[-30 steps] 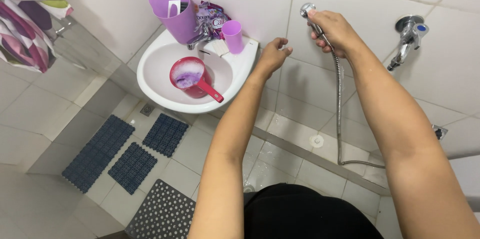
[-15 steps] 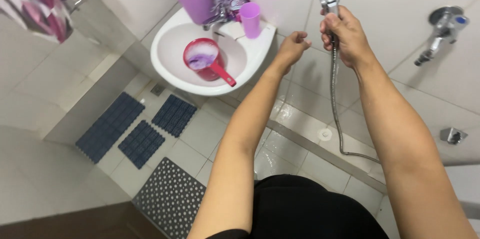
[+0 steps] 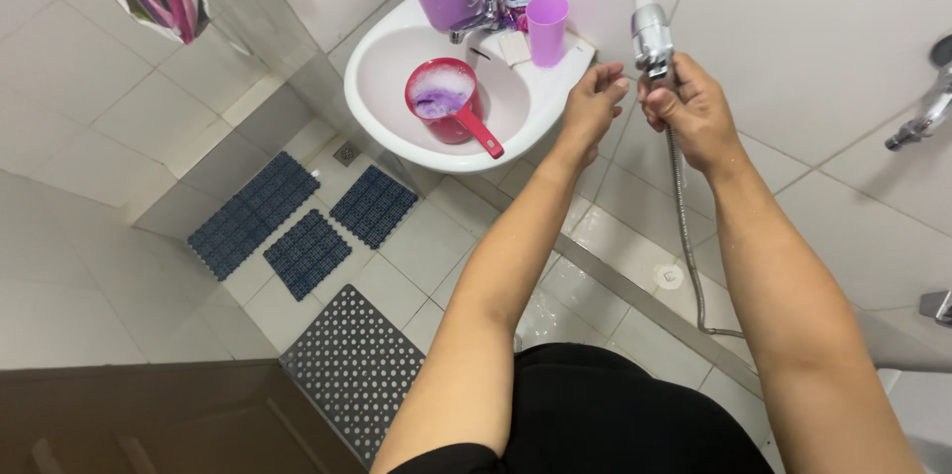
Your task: Cleaning various items like a plastic container and a brush using water and a cloth in a bathroom sink.
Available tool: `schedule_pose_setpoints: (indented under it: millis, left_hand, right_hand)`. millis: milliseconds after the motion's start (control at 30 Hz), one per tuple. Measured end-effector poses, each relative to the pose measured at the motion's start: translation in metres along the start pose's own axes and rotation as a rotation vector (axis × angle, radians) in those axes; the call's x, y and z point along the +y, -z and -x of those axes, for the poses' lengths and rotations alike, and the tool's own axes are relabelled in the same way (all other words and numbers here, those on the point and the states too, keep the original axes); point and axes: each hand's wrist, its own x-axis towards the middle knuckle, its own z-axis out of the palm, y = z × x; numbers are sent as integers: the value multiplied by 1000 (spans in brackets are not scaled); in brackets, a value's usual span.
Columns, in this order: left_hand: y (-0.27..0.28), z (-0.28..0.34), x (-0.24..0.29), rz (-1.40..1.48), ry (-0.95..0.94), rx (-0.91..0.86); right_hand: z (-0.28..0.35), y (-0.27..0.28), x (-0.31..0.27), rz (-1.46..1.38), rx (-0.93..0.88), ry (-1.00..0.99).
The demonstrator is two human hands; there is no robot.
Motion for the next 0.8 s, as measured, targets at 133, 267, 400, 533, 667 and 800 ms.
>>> schedule_pose_setpoints:
  millis: [133, 267, 400, 533, 667, 800]
  left_hand:
    - [16, 15, -5, 147, -46, 16]
    - [40, 27, -12, 133, -22, 55]
    - [58, 53, -9, 124, 20, 107]
    - [73, 68, -29, 143, 49, 164]
    - [82, 91, -41, 189, 135, 207]
    - [91, 109, -46, 184, 139, 233]
  right_hand:
    - [1, -12, 11, 171, -71, 0]
    - [0, -33, 3, 254, -170, 75]
    - [8, -42, -2, 239, -120, 91]
    - [16, -46, 5, 291, -174, 128]
    - [20, -72, -7, 95, -299, 105]
    - [27, -76, 14, 90, -279, 80]
